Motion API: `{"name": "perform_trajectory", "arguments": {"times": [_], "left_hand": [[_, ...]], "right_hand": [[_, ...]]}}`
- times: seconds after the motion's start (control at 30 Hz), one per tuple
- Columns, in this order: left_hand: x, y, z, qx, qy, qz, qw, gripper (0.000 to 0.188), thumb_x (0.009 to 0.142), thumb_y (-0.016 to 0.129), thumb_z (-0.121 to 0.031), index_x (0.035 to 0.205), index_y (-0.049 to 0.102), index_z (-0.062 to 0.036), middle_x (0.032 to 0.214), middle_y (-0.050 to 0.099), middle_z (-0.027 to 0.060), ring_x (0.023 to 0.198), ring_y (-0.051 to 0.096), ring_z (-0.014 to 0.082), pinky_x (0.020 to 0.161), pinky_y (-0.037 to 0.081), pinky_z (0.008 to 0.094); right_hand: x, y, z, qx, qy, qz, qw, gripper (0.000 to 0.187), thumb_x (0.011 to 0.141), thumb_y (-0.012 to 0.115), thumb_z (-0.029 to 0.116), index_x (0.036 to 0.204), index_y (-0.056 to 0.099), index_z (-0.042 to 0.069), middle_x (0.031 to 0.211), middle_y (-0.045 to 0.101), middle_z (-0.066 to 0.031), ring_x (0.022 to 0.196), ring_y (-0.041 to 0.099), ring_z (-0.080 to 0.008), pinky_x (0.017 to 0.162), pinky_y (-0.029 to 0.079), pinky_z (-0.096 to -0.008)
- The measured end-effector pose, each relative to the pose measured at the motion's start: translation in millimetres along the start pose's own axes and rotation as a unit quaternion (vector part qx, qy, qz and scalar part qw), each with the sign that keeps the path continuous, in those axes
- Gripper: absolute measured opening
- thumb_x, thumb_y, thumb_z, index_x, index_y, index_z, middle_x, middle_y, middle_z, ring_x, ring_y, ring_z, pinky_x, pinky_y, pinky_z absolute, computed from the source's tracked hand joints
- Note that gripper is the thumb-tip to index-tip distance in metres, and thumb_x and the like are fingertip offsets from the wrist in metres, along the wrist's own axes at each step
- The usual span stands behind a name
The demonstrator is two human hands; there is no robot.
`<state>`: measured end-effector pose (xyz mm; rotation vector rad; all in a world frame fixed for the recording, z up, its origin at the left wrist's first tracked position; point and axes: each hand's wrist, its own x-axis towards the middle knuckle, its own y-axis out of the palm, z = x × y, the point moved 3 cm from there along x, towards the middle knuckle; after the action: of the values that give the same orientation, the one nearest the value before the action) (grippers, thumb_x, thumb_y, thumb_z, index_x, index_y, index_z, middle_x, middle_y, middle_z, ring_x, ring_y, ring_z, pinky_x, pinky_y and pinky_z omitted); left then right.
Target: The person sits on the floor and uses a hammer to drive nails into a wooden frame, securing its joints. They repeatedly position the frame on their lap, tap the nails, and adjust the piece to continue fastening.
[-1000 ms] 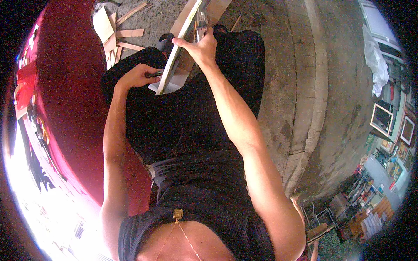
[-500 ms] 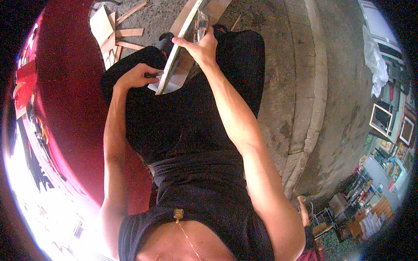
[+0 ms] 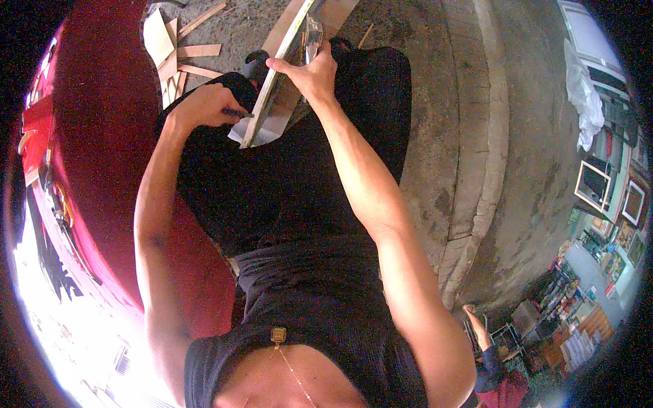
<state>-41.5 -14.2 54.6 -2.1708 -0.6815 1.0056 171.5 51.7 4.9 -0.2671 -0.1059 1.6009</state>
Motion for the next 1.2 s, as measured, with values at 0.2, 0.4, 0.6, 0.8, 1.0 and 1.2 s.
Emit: {"name": "perform_trajectory", "arguments": {"times": [0.2,0.4,0.6,0.8,1.0,1.2], "left_hand": [[-6,-31,-26,0.132,-0.038,-0.032,0.99,0.019,0.067,0.076,-0.029,0.078,0.075,-0.0142,0.069,0.067,0.0096,0.07,0.066,0.0293,0.063,0.051,0.041],[-13,-39,-41,0.188,-0.042,-0.082,0.978,0.025,0.066,0.076,-0.03,0.071,0.071,-0.0072,0.066,0.065,0.0121,0.068,0.066,0.0305,0.062,0.052,0.0418],[-9,-41,-53,0.226,-0.092,-0.055,0.968,0.025,0.062,0.077,-0.028,0.072,0.07,-0.006,0.067,0.065,0.0144,0.067,0.066,0.0325,0.064,0.054,0.0433],[-4,-45,-62,0.248,-0.11,-0.017,0.962,0.022,0.06,0.072,-0.019,0.076,0.069,-0.0041,0.074,0.067,0.0151,0.073,0.068,0.0317,0.066,0.055,0.0423],[0,-34,-43,0.238,-0.127,0.012,0.963,0.02,0.062,0.069,-0.021,0.075,0.07,-0.0062,0.075,0.067,0.0145,0.075,0.068,0.0319,0.068,0.055,0.0419],[5,-13,-18,0.137,-0.116,-0.001,0.984,0.021,0.062,0.07,-0.029,0.075,0.071,-0.0121,0.072,0.067,0.013,0.073,0.066,0.0323,0.069,0.054,0.0424]], "right_hand": [[-2,-1,4,0.006,0.01,0.009,1.0,0.099,0.047,0.091,0.049,0.117,0.049,-0.006,0.108,0.063,-0.0208,0.1,0.063,-0.0303,0.09,0.049,-0.0364],[-1,0,6,-0.021,-0.001,0.015,1.0,0.097,0.051,0.091,0.048,0.12,0.049,-0.006,0.111,0.063,-0.0176,0.102,0.063,-0.0248,0.091,0.049,-0.0344],[0,1,2,-0.035,-0.026,-0.002,0.999,0.096,0.05,0.091,0.049,0.121,0.051,-0.002,0.112,0.064,-0.0168,0.103,0.063,-0.0265,0.092,0.049,-0.0362],[1,0,-1,-0.043,-0.001,0.002,0.999,0.096,0.05,0.091,0.049,0.119,0.051,-0.004,0.111,0.064,-0.0177,0.102,0.063,-0.0259,0.092,0.049,-0.0359],[0,3,0,-0.009,0.015,0.013,1.0,0.098,0.049,0.091,0.049,0.119,0.05,-0.006,0.111,0.063,-0.019,0.103,0.063,-0.0259,0.093,0.049,-0.0356],[-3,-2,13,-0.011,0.032,0.018,0.999,0.1,0.048,0.091,0.049,0.12,0.048,-0.006,0.113,0.062,-0.0199,0.105,0.062,-0.0272,0.094,0.048,-0.0358]]}}
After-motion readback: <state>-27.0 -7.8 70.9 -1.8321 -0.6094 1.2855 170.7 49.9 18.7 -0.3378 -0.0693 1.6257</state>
